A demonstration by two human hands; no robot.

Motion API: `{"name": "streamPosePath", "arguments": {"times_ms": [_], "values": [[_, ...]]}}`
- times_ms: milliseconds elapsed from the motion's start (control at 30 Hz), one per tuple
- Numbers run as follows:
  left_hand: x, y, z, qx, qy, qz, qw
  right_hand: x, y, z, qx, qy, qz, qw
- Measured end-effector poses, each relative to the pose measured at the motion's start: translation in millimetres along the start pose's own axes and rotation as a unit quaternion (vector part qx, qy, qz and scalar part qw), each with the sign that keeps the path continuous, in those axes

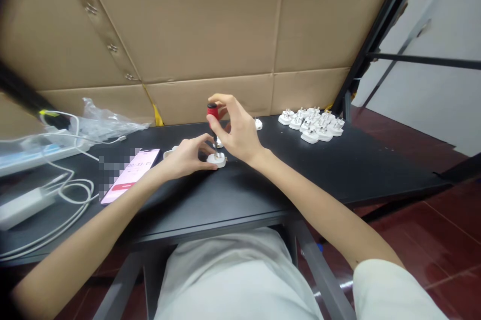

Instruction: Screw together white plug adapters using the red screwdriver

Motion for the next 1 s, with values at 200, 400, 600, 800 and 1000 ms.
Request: {"name": "streamPosePath", "arguments": {"times_ms": [200, 400, 600, 800, 1000], "values": [[0.2, -0.4, 1.5, -0.014, -0.004, 0.004, 1.000, -1.3, -1.3, -5.7, 0.023, -0.010, -0.008, 1.000], [0.0, -0.3, 1.5, -0.007, -0.006, 0.003, 1.000, -2.0, -0.2, -6.7, -0.012, -0.027, -0.019, 0.999], [2.2, -0.8, 4.1, -0.024, -0.007, 0.006, 1.000, 0.4, 1.8, -8.4, 0.010, -0.025, -0.003, 1.000], [1.0, -0.2, 3.1, -0.026, -0.005, 0.006, 1.000, -1.2, 1.5, -7.4, -0.005, -0.034, -0.004, 0.999], [0.4, 0.0, 1.7, -0.010, -0.003, 0.005, 1.000, -6.3, -1.5, -5.0, -0.096, 0.008, -0.066, 0.993]]}}
Point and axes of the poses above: each hand's wrist, its own x-axis away from the middle knuckle, its own y-axis out of the palm, z = x × y, the point moved 1 cm from there along -x, towards the middle knuckle, and after that the axes turned 14 degrees about -y, right-handed, at the moved point
